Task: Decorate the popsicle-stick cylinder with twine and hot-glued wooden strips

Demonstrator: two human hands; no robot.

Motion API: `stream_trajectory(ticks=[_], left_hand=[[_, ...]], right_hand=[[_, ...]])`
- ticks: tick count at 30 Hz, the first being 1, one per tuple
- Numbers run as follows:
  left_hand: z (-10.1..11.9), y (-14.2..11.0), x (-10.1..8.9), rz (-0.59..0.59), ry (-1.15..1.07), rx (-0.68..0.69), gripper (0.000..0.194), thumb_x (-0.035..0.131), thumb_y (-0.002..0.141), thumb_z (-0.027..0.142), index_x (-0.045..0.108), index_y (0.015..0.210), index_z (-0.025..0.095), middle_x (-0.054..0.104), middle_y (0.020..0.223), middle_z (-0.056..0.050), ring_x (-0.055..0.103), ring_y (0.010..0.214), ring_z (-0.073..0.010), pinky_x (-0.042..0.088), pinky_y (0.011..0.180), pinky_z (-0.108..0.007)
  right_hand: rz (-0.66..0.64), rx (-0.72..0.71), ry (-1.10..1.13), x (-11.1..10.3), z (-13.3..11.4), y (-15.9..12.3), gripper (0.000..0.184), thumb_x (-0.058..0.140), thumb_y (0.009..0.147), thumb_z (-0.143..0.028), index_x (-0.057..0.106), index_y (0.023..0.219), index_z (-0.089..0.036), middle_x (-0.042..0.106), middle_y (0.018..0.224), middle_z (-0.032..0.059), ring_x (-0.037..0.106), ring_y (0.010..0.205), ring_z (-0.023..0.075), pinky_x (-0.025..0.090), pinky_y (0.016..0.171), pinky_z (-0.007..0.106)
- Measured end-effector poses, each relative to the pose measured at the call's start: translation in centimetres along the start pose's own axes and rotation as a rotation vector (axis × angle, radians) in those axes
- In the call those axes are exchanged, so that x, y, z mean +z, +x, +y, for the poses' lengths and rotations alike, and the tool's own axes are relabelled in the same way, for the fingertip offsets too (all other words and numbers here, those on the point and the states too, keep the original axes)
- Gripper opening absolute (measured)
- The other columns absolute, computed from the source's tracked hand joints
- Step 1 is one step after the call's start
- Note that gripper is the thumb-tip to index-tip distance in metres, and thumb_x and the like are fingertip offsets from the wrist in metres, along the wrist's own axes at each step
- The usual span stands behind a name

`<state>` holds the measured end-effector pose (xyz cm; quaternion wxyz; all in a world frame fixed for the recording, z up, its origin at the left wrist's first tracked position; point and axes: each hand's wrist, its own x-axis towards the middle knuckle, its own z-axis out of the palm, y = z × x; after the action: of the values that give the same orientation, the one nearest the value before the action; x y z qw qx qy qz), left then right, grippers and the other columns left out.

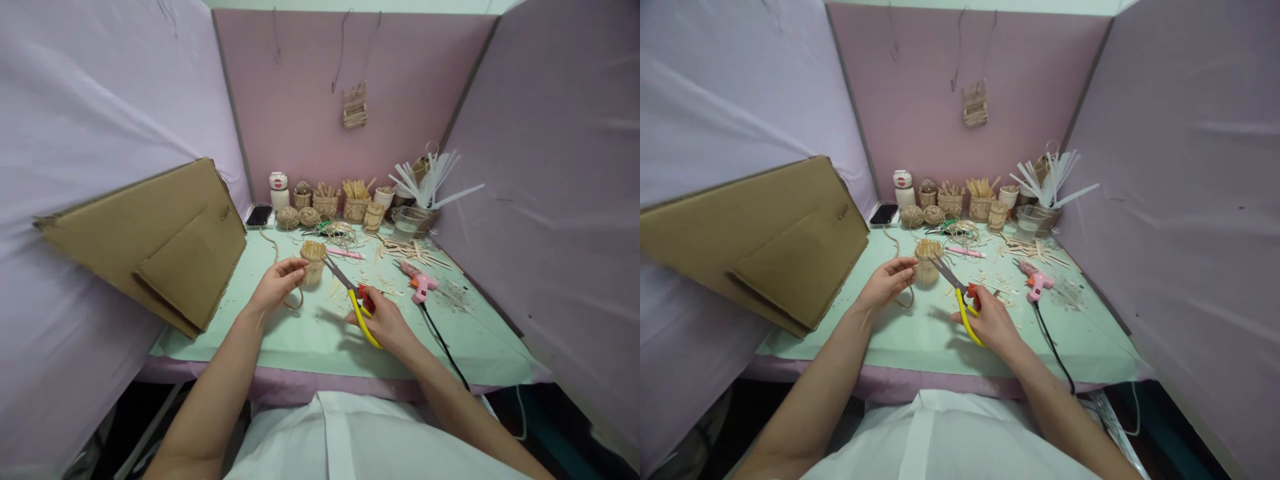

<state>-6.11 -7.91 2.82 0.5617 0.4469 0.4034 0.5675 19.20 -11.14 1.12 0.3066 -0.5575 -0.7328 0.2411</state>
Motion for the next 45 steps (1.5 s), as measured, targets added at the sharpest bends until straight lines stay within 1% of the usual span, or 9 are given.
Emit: stream_trajectory(ticks=[3,7,11,16,21,23,32,40,45], left_hand=[[0.0,0.1,0.0,0.023,-0.055,-0.077,0.038,0.089,0.057,0.034,0.069,0.084,0.014,0.065,0.078,-0.001,0.057,0.069,-0.0094,0.047,0.069,-0.024],[0.1,0.0,0.0,0.022,-0.086,-0.141,0.038,0.088,0.060,0.034,0.067,0.084,0.014,0.064,0.076,0.000,0.057,0.067,-0.0077,0.048,0.066,-0.022],[-0.1,0.0,0.0,-0.036,-0.141,-0.205,0.040,0.090,0.059,0.033,0.065,0.084,0.014,0.064,0.074,0.000,0.058,0.065,-0.0075,0.048,0.064,-0.021],[-0.6,-0.1,0.3,-0.150,-0.187,-0.265,0.044,0.094,0.055,0.034,0.066,0.083,0.014,0.063,0.071,0.000,0.058,0.064,-0.0085,0.048,0.063,-0.022],[-0.9,-0.3,0.5,-0.145,-0.229,-0.307,0.048,0.096,0.049,0.029,0.067,0.084,0.015,0.063,0.070,0.000,0.060,0.066,-0.0094,0.049,0.063,-0.022],[-1.1,-0.3,0.5,-0.148,-0.235,-0.326,0.048,0.097,0.049,0.027,0.067,0.085,0.015,0.064,0.072,0.000,0.061,0.067,-0.0097,0.050,0.064,-0.022],[-1.5,-0.1,0.4,-0.177,-0.264,-0.345,0.045,0.096,0.052,0.027,0.069,0.086,0.014,0.065,0.072,-0.001,0.062,0.067,-0.0100,0.051,0.064,-0.022],[-1.4,-0.2,0.4,-0.225,-0.236,-0.348,0.041,0.094,0.055,0.030,0.069,0.082,0.012,0.064,0.072,-0.002,0.060,0.068,-0.0096,0.049,0.064,-0.021],[-1.2,-0.4,0.4,-0.235,-0.206,-0.363,0.043,0.095,0.054,0.032,0.070,0.082,0.012,0.064,0.073,-0.003,0.059,0.069,-0.0098,0.048,0.065,-0.022]], right_hand=[[-0.026,-0.014,-0.030,0.4,-0.2,-0.1,0.043,0.066,0.073,-0.053,0.059,0.099,-0.020,0.056,0.073,-0.0014,0.050,0.063,0.0166,0.037,0.059,0.027],[-0.039,-0.036,-0.066,0.7,-0.1,-0.3,0.044,0.068,0.073,-0.049,0.061,0.104,-0.019,0.059,0.075,-0.0005,0.052,0.064,0.0167,0.037,0.059,0.027],[-0.052,-0.052,-0.093,0.8,-0.4,-0.3,0.038,0.068,0.074,-0.046,0.061,0.101,-0.020,0.058,0.074,-0.0012,0.050,0.063,0.0161,0.035,0.058,0.026],[-0.073,-0.030,-0.108,1.1,-1.3,-0.3,0.038,0.071,0.073,-0.044,0.060,0.100,-0.019,0.057,0.074,-0.0017,0.049,0.063,0.0155,0.033,0.057,0.026],[-0.080,-0.057,-0.110,1.5,-1.6,-0.4,0.038,0.070,0.075,-0.046,0.059,0.100,-0.019,0.057,0.076,-0.0015,0.049,0.063,0.0153,0.033,0.058,0.026],[-0.085,-0.058,-0.105,1.6,-1.6,-0.4,0.039,0.069,0.076,-0.047,0.058,0.101,-0.019,0.056,0.076,-0.0019,0.049,0.063,0.0154,0.033,0.058,0.026],[-0.081,-0.077,-0.068,2.1,-1.3,-0.5,0.036,0.065,0.080,-0.049,0.057,0.099,-0.020,0.054,0.072,-0.0030,0.046,0.060,0.0145,0.032,0.057,0.026],[-0.092,-0.089,-0.066,2.3,-0.7,-0.4,0.026,0.058,0.084,-0.048,0.056,0.090,-0.022,0.053,0.065,-0.0035,0.044,0.057,0.0144,0.028,0.055,0.026],[-0.084,-0.106,-0.056,2.3,-0.4,-0.4,0.025,0.058,0.084,-0.048,0.054,0.081,-0.023,0.053,0.064,-0.0033,0.043,0.055,0.0135,0.028,0.054,0.025]])
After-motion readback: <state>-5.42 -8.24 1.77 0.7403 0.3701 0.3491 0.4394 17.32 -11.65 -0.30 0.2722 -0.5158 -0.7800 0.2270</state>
